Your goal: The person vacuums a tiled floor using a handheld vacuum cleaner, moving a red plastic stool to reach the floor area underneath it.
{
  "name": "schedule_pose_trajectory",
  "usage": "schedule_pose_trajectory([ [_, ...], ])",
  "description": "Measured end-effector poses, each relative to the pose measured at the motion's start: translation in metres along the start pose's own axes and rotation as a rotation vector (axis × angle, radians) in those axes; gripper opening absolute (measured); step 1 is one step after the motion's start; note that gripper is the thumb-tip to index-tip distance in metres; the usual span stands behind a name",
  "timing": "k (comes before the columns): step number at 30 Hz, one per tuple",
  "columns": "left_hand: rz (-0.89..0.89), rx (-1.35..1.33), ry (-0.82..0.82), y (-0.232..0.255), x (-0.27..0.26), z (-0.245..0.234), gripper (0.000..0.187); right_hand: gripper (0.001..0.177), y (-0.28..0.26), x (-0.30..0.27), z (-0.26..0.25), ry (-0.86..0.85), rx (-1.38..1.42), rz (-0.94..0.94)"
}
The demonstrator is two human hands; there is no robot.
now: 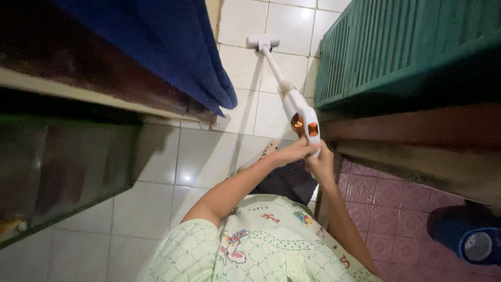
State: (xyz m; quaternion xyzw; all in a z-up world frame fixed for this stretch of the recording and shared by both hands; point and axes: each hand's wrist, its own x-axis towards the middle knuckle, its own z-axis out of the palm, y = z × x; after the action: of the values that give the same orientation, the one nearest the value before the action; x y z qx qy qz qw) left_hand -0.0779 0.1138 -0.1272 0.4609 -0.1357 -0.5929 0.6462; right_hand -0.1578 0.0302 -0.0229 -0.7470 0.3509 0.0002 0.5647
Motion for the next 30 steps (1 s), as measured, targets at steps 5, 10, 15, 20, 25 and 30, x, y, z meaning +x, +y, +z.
schedule_pose_trajectory([
  [5,0.099,-0.012,0.218,0.035,0.052,-0.046,0.058,0.024,-0.02,0.089,0.015,-0.01,-0.002,-0.145],
  [10,0.242,0.089,0.301,0.064,0.087,-0.072,0.059,0.016,-0.028,0.155,0.012,0.054,-0.056,-0.129],
  [15,0.265,0.076,0.13,0.066,0.105,-0.05,0.06,0.036,-0.001,0.141,-0.037,0.03,0.016,-0.131],
  [20,0.017,0.138,-0.151,0.095,0.094,0.007,0.064,0.052,0.011,0.086,-0.095,0.105,-0.215,-0.214],
  [25,-0.086,0.158,-0.119,0.119,0.116,0.012,0.063,0.048,-0.011,0.1,-0.102,0.104,-0.112,-0.073],
  [30,-0.01,-0.13,-0.081,0.105,0.163,-0.027,0.065,0.042,-0.025,0.168,-0.078,0.116,-0.11,0.023],
])
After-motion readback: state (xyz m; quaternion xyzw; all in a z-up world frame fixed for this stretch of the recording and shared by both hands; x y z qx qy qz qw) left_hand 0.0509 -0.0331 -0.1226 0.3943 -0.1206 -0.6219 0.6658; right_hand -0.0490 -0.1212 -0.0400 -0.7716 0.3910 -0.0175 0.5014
